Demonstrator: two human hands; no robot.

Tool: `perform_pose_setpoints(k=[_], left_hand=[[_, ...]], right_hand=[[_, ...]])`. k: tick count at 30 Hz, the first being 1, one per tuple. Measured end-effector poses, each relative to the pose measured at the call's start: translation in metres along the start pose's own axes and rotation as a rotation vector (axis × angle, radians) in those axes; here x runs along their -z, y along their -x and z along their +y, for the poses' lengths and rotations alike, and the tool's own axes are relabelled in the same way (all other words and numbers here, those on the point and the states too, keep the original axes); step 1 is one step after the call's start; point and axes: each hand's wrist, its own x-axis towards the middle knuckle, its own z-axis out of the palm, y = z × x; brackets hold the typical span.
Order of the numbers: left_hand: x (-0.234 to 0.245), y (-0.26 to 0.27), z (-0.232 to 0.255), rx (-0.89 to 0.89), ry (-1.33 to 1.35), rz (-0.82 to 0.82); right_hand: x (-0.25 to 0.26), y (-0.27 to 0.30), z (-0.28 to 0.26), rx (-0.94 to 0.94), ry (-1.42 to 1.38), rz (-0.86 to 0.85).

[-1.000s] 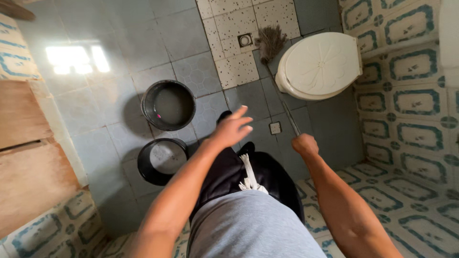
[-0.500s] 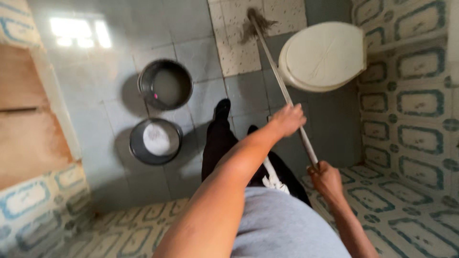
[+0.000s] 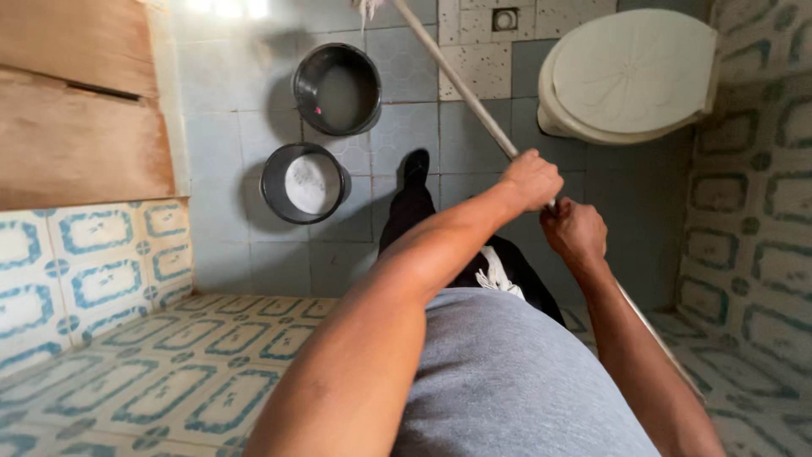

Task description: The person mops a tiled bathroom floor using a string mop and two buckets. They repeatedly dip the mop into a bucket containing soapy water, wring it out by hand, and mop the floor around a toilet. The person also rinses the mop head in a second bucket of water and wrings it out before continuing to mop.

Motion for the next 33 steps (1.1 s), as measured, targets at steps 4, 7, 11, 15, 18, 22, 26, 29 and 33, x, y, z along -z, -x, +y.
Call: perform_pose_setpoints(k=[4, 7, 11, 15, 18, 22, 26, 29, 33], left_hand=[[0.005, 0.024, -0.066, 0.252, 0.034, -0.167], [-0.015, 0.058, -0.109, 0.421, 0.012, -0.075], [-0.039, 0.097, -0.122, 0.518, 0.019, -0.094], [-0.064, 0.128, -0.118, 0.583, 0.06, -0.177], [-0.085, 0.154, -0.112, 0.614, 0.098, -0.101], [-0.097, 0.178, -0.102, 0.699, 0.159, -0.119], [-0.101, 0.221, -0.11, 0.815, 0.178, -0.016], [-0.101, 0.269, -0.133, 0.814, 0.253, 0.105], [-0.128, 0.346, -0.165, 0.93, 0.524, 0.373]], right_hand=[[0.012, 0.022, 0.024, 0.011, 0.098, -0.141], [0.012, 0.038, 0.05, 0.002, 0.142, -0.248], [-0.006, 0.037, 0.07, 0.101, 0.22, -0.269], [-0.038, 0.022, 0.073, 0.063, 0.276, -0.365], [-0.059, 0.01, 0.049, 0.255, 0.259, -0.202], [-0.076, -0.001, -0.044, 0.494, 0.256, -0.131], [-0.082, 0.0, -0.143, 0.532, 0.321, -0.243], [-0.096, 0.0, -0.2, 0.534, 0.386, -0.345], [-0.143, -0.009, -0.259, 0.448, 0.481, -0.44]])
